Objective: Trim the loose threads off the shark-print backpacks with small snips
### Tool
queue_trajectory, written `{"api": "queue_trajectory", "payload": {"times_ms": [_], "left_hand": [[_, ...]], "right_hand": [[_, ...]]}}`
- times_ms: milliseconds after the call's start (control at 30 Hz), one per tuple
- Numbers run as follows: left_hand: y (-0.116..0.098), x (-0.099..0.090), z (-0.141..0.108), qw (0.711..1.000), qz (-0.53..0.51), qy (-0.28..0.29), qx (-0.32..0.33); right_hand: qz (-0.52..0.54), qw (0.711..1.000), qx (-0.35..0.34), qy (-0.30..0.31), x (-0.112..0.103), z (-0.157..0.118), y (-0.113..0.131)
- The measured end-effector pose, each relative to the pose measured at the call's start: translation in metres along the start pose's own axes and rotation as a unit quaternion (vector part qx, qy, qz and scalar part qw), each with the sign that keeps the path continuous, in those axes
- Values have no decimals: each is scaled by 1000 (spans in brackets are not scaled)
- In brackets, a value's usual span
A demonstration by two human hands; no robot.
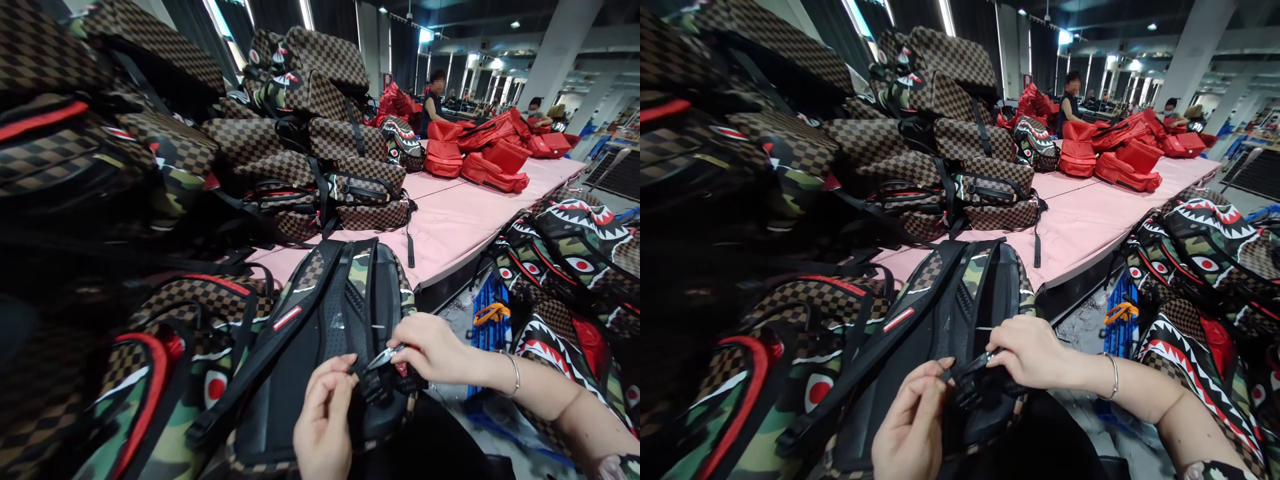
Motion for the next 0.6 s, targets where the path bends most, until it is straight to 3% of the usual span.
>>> {"api": "queue_trajectory", "payload": {"times_ms": [100, 167, 267, 367, 467, 600], "left_hand": [[5, 3, -3, 988, -134, 16, -79], [1, 6, -6, 981, -170, 40, -82], [-6, 10, -10, 976, -189, 85, -63], [-3, 1, -13, 975, -197, 75, -65], [2, -14, -13, 989, -130, 60, -47], [0, -21, -12, 995, 65, 68, 22]], "right_hand": [[204, 970, 127, -44, 9, -4, -26], [330, 926, 186, -13, 30, -5, -35], [455, 864, 210, 52, 58, -1, -31], [509, 834, 208, 46, 68, 5, -26], [537, 816, 211, 38, 74, 5, -24], [550, 805, 215, 46, 81, 3, -21]]}}
Point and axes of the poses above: each hand's wrist, its own z-axis towards the middle knuckle, its own x-axis out of the palm, y = z × x, the point moved 7 cm from there along z, towards the middle knuckle, and after that the axes turned 1 degree about -x, right-handed, at the moved point
